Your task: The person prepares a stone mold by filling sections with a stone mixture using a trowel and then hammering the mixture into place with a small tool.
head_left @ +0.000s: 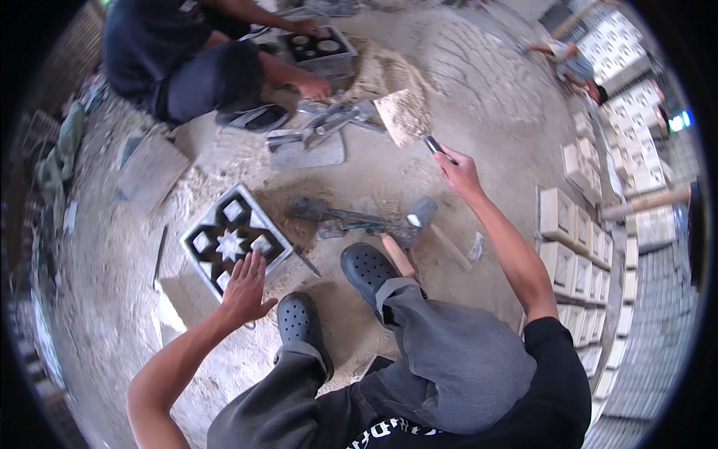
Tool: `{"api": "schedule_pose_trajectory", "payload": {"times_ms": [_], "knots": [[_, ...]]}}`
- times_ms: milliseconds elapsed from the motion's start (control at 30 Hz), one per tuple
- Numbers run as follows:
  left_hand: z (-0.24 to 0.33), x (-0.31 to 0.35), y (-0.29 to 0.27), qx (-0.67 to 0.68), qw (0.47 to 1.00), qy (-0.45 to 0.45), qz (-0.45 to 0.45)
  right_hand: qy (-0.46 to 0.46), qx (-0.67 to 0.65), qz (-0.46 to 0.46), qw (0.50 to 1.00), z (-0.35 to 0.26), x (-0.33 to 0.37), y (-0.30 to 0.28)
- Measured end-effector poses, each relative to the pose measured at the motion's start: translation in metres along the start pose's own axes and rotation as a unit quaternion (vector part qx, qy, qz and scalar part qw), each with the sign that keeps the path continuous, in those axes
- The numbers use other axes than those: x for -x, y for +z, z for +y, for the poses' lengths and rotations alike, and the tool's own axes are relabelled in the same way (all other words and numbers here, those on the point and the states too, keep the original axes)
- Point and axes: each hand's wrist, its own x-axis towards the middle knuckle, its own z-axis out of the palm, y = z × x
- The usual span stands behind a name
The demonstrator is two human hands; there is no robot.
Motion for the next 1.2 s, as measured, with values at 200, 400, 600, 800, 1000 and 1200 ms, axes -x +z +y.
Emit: {"api": "schedule_pose_trajectory", "payload": {"times_ms": [200,400,600,800,1000,1200], "knots": [[0.011,0.016,0.018,0.04,0.992,-0.075,0.091,0.018,-0.025,-0.072,0.997,-0.052,0.026,0.036],[0.02,0.018,0.031,0.058,0.974,-0.113,0.185,0.005,-0.017,-0.149,0.989,-0.088,0.044,0.061],[-0.021,0.031,0.044,0.093,0.9,-0.269,0.33,-0.014,-0.029,-0.242,0.97,-0.117,0.061,0.119],[-0.03,0.021,0.058,0.168,0.836,-0.341,0.396,-0.056,0.058,-0.355,0.932,-0.137,0.059,0.163],[-0.056,0.031,0.068,0.275,0.796,-0.199,0.502,-0.119,0.107,-0.417,0.895,-0.133,0.073,0.216],[-0.072,0.02,0.066,0.403,0.696,-0.156,0.574,-0.152,0.141,-0.44,0.874,-0.125,0.084,0.251]]}}
